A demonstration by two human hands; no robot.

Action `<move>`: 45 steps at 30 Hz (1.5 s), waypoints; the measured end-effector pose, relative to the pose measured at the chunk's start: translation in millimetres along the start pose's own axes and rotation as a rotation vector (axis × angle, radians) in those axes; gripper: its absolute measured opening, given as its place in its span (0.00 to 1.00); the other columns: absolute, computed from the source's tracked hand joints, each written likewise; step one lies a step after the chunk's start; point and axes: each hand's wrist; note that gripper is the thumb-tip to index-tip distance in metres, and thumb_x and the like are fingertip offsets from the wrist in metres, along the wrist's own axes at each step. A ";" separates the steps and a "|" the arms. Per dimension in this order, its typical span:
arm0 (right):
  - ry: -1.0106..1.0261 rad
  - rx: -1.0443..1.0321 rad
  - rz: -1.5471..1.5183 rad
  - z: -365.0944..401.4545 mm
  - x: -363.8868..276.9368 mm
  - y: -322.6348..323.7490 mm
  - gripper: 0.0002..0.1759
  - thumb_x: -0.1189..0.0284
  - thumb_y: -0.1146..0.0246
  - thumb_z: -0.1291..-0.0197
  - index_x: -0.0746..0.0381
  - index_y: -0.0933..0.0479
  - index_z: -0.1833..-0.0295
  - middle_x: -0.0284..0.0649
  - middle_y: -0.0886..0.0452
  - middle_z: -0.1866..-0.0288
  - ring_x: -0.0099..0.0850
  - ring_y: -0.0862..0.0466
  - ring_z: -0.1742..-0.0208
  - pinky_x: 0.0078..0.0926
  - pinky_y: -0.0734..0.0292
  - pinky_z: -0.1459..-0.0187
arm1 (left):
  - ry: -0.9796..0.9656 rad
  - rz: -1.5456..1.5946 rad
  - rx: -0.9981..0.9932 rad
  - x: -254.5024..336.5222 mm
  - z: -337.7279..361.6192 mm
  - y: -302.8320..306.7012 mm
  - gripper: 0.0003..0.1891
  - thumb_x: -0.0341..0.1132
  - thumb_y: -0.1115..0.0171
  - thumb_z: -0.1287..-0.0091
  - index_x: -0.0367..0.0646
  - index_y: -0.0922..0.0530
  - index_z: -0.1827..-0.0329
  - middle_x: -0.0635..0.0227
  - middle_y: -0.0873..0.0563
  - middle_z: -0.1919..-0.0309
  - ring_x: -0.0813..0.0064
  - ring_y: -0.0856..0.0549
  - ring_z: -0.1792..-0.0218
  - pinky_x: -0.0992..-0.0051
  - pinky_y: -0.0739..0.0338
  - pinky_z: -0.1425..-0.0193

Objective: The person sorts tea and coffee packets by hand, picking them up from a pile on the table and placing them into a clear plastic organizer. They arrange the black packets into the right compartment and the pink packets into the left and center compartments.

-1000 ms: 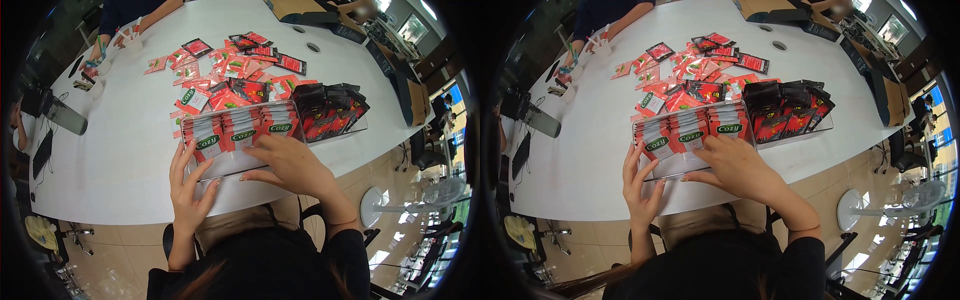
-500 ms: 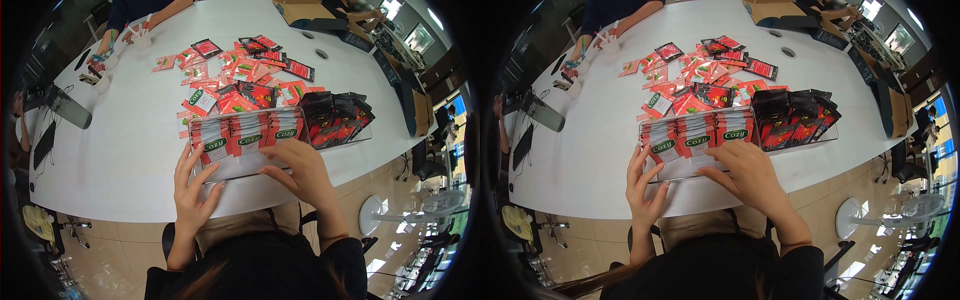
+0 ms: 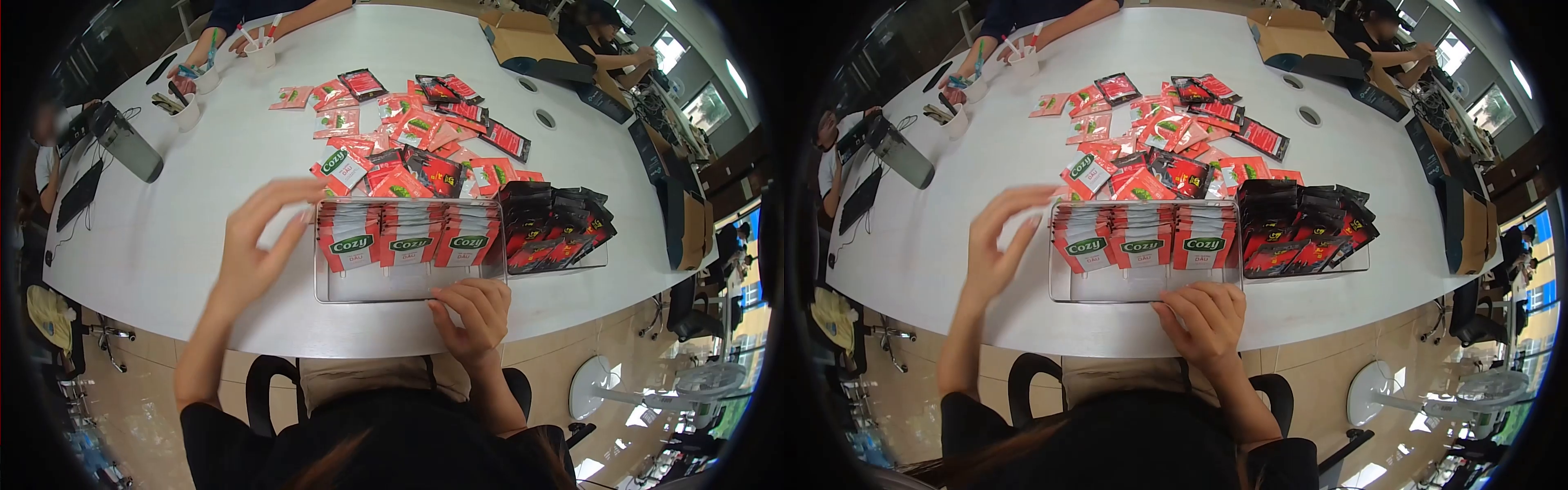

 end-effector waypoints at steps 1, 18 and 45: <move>0.001 0.000 -0.008 1.1 0.0 0.6 0.12 0.73 0.26 0.54 0.57 0.18 0.62 0.30 0.19 0.67 0.30 0.20 0.62 0.30 0.32 0.55 | 0.074 0.061 -0.094 -6.0 -17.1 0.5 0.13 0.25 0.41 0.36 0.36 0.19 0.49 0.58 0.16 0.48 0.62 0.18 0.45 0.66 0.26 0.39; -0.002 0.010 -0.049 3.3 3.1 2.5 0.12 0.75 0.28 0.53 0.58 0.18 0.60 0.30 0.18 0.67 0.29 0.20 0.64 0.29 0.32 0.55 | 0.204 -0.144 -0.795 -98.5 -163.4 -75.8 0.25 0.37 0.21 0.52 0.41 0.21 0.51 0.68 0.18 0.65 0.77 0.18 0.64 0.75 0.24 0.60; -0.010 0.007 -0.139 2.7 5.8 5.0 0.10 0.77 0.30 0.53 0.59 0.17 0.62 0.30 0.17 0.66 0.28 0.20 0.64 0.28 0.33 0.56 | -0.087 -0.315 -1.125 -63.1 -193.7 -141.6 0.33 0.41 0.17 0.63 0.41 0.22 0.52 0.61 0.15 0.64 0.66 0.16 0.61 0.68 0.24 0.56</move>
Point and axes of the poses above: each hand's wrist, its own z-axis away from the middle knuckle, its own y-axis out of the back of the hand, x = y × z
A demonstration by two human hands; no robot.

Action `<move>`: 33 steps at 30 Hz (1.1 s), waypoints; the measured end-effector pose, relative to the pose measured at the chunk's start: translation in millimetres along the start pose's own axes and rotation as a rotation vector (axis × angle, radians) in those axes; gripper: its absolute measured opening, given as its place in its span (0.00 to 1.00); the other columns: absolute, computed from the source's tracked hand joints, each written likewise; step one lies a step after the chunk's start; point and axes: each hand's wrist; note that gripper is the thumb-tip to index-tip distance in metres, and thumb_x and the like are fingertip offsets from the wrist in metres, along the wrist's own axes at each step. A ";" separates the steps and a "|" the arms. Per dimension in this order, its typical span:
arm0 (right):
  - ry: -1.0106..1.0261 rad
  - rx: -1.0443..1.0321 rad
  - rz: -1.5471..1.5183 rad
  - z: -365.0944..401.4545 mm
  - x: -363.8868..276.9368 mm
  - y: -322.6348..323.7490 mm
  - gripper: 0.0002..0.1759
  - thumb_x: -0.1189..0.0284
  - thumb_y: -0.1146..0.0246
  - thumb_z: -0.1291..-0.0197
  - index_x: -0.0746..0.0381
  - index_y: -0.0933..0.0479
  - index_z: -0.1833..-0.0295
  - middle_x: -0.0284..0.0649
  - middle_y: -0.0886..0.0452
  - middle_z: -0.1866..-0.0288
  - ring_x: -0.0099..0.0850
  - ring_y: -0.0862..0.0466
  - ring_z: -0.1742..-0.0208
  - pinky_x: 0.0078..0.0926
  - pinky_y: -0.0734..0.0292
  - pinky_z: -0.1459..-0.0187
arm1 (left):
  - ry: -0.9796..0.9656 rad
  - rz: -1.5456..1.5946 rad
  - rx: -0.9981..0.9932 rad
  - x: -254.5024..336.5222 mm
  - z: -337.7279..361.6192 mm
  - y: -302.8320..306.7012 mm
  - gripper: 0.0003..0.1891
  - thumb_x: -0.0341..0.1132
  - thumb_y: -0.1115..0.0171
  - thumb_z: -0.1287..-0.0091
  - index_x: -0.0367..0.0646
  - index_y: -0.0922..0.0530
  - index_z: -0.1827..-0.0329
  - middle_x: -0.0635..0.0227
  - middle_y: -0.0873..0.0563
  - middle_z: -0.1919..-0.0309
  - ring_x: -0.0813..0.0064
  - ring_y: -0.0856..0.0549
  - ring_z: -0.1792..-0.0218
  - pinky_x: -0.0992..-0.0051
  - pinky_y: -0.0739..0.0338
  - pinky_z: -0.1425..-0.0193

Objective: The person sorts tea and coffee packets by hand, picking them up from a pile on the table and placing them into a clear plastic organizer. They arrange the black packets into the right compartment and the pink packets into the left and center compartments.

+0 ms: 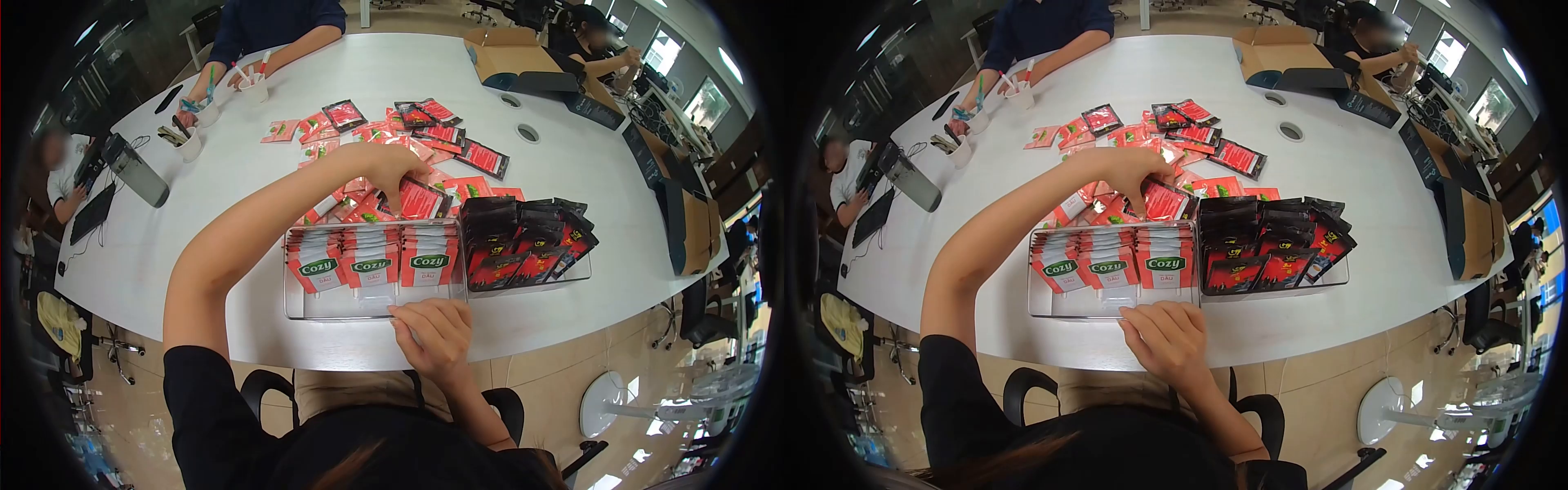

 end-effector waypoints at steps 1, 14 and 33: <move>-0.001 -0.001 -0.004 0.5 0.3 0.1 0.10 0.77 0.30 0.53 0.59 0.17 0.62 0.30 0.17 0.66 0.28 0.20 0.64 0.28 0.33 0.56 | -0.040 -0.013 0.020 -0.4 -0.7 -1.6 0.33 0.40 0.17 0.63 0.41 0.22 0.52 0.60 0.15 0.65 0.66 0.16 0.62 0.67 0.24 0.57; -0.022 -0.027 -0.016 0.6 0.9 2.3 0.11 0.77 0.30 0.53 0.57 0.17 0.61 0.30 0.17 0.66 0.28 0.20 0.64 0.28 0.33 0.56 | -0.055 0.049 0.326 -18.2 -3.6 12.0 0.29 0.39 0.23 0.51 0.39 0.21 0.45 0.57 0.15 0.58 0.62 0.15 0.60 0.67 0.23 0.56; -0.001 -0.046 -0.016 0.4 2.3 3.0 0.11 0.73 0.28 0.52 0.57 0.17 0.60 0.29 0.19 0.66 0.26 0.21 0.64 0.26 0.34 0.57 | 0.019 0.077 0.082 10.7 0.0 25.4 0.21 0.34 0.22 0.53 0.40 0.16 0.56 0.62 0.13 0.65 0.69 0.15 0.62 0.68 0.24 0.58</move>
Point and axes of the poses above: each hand's wrist, its own z-axis away from the middle knuckle, its own y-axis out of the back of the hand, x = y × z
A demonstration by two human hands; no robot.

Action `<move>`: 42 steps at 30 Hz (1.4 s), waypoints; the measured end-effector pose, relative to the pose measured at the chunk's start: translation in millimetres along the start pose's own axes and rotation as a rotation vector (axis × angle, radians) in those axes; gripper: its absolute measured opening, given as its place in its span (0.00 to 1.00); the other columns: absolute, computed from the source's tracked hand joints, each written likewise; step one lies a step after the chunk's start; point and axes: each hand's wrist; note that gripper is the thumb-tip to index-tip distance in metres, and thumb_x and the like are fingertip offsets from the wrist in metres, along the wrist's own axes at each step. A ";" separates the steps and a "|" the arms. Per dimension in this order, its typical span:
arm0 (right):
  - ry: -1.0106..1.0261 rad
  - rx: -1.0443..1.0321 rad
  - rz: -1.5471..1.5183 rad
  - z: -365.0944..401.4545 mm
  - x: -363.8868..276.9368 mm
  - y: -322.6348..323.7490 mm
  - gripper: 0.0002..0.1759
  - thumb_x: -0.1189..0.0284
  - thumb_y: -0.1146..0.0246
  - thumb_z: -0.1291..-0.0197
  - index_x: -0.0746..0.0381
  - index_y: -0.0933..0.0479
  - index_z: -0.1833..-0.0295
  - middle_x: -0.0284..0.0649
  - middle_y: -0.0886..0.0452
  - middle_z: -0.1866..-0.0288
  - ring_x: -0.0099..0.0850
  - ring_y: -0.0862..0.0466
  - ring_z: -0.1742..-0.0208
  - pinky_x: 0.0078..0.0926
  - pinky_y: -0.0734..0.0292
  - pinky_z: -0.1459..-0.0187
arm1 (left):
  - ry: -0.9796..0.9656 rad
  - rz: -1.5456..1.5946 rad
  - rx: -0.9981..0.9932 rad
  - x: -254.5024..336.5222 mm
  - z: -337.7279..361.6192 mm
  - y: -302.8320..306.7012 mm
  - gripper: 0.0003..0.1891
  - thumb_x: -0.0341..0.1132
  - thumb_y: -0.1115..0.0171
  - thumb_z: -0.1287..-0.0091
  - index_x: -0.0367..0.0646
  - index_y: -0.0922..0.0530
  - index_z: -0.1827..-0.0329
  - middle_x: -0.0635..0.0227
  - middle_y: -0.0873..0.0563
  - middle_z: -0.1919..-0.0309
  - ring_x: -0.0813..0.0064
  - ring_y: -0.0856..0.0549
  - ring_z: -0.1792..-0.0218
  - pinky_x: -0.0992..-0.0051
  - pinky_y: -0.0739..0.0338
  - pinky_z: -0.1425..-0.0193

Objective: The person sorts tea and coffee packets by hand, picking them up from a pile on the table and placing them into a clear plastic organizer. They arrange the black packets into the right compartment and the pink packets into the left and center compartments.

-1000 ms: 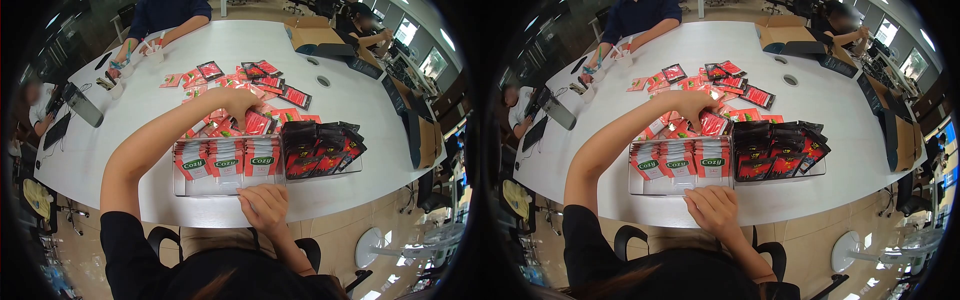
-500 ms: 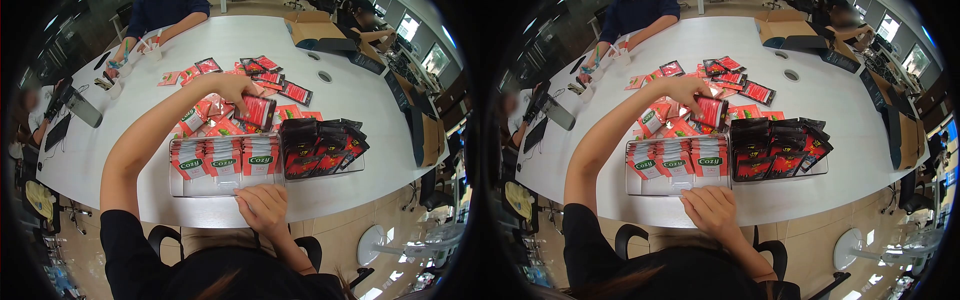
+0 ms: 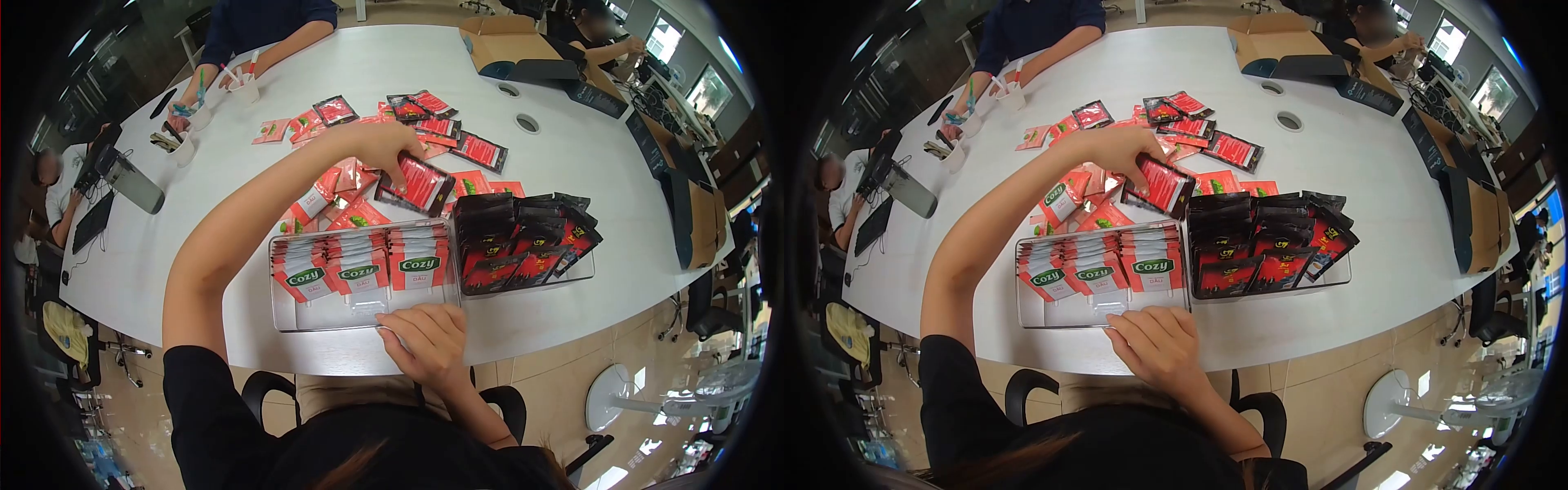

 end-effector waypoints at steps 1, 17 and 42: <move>0.010 -0.002 0.004 0.3 1.1 0.3 0.12 0.71 0.28 0.52 0.57 0.17 0.60 0.29 0.19 0.66 0.26 0.22 0.63 0.26 0.33 0.57 | 0.026 0.013 0.017 -0.8 -3.6 4.2 0.21 0.34 0.22 0.53 0.39 0.17 0.55 0.62 0.13 0.64 0.70 0.16 0.61 0.69 0.24 0.57; 0.001 -0.006 -0.053 0.9 2.5 3.7 0.13 0.70 0.29 0.48 0.61 0.18 0.57 0.31 0.19 0.63 0.26 0.21 0.62 0.25 0.34 0.57 | 0.028 0.081 0.068 -4.5 -142.4 8.7 0.22 0.39 0.26 0.46 0.36 0.18 0.51 0.58 0.21 0.51 0.66 0.19 0.55 0.69 0.24 0.51; 0.021 0.064 -0.089 -0.5 0.2 2.7 0.11 0.75 0.30 0.52 0.60 0.17 0.59 0.32 0.17 0.65 0.30 0.20 0.62 0.28 0.32 0.57 | -0.259 0.887 0.982 86.4 32.8 -28.8 0.16 0.35 0.37 0.31 0.36 0.26 0.46 0.68 0.16 0.56 0.77 0.15 0.59 0.74 0.19 0.52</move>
Point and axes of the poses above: each hand's wrist, its own z-axis away from the middle knuckle, its own y-axis out of the back of the hand, x = y × z
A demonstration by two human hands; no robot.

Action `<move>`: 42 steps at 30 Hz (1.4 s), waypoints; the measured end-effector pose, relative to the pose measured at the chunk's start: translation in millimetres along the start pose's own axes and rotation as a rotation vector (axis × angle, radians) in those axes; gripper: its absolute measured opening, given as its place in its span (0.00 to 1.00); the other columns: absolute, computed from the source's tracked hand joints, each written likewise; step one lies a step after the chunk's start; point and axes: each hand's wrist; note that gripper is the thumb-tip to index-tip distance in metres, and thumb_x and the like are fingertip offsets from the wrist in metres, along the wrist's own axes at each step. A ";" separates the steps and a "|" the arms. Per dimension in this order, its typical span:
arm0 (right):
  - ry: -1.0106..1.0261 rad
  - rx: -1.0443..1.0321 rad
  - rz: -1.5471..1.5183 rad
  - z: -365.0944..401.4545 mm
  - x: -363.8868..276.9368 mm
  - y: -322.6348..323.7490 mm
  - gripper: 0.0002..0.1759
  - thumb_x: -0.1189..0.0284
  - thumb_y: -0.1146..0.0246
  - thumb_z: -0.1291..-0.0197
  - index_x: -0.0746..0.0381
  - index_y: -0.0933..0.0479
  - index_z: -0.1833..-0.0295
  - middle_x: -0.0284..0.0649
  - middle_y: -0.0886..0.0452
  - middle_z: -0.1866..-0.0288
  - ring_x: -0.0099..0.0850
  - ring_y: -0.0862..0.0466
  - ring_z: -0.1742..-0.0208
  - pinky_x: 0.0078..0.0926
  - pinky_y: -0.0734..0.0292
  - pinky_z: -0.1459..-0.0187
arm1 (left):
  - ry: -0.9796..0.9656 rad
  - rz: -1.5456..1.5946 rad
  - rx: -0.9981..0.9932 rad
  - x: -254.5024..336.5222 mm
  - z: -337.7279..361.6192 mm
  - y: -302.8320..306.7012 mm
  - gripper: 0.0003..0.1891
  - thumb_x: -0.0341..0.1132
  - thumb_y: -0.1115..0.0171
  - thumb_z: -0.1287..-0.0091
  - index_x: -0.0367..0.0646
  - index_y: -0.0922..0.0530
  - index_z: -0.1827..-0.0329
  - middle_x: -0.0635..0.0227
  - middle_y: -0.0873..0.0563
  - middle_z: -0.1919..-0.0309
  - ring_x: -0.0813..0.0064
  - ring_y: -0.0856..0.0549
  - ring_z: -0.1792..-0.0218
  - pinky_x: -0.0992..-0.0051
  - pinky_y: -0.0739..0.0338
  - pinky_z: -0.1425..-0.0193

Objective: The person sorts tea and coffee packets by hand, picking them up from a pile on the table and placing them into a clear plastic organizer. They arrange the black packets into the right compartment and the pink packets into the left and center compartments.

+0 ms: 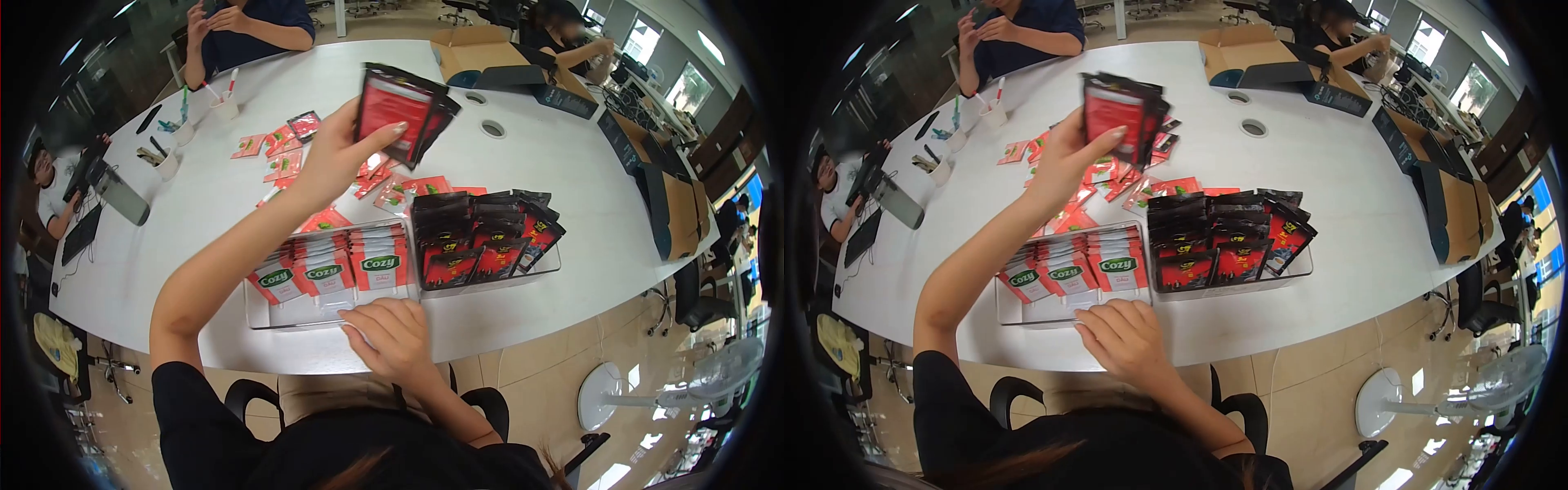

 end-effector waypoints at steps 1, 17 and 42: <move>0.001 0.022 -0.020 -1.3 -1.0 0.4 0.11 0.76 0.30 0.52 0.60 0.17 0.59 0.32 0.17 0.65 0.31 0.20 0.62 0.29 0.31 0.57 | 0.061 0.069 0.038 17.1 19.4 4.1 0.17 0.35 0.38 0.30 0.36 0.27 0.43 0.68 0.16 0.55 0.78 0.15 0.58 0.73 0.19 0.50; -0.205 -0.016 -0.735 -53.0 -20.8 28.4 0.30 0.73 0.21 0.61 0.63 0.23 0.49 0.38 0.23 0.48 0.29 0.24 0.48 0.27 0.28 0.51 | 0.646 1.448 -0.323 23.0 215.4 -2.2 0.21 0.47 0.53 0.24 0.41 0.33 0.38 0.59 0.24 0.57 0.65 0.22 0.71 0.72 0.25 0.74; -0.345 0.176 0.514 -44.1 93.6 172.8 0.07 0.77 0.34 0.40 0.68 0.21 0.59 0.41 0.15 0.66 0.26 0.15 0.66 0.20 0.22 0.64 | 0.418 0.580 -0.157 -1.6 241.8 -11.5 0.22 0.23 0.44 0.31 0.35 0.35 0.35 0.62 0.20 0.45 0.75 0.20 0.45 0.72 0.26 0.39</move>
Point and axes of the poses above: each hand's wrist, its own z-axis away from the middle knuckle, its own y-axis out of the back of the hand, x = y × z
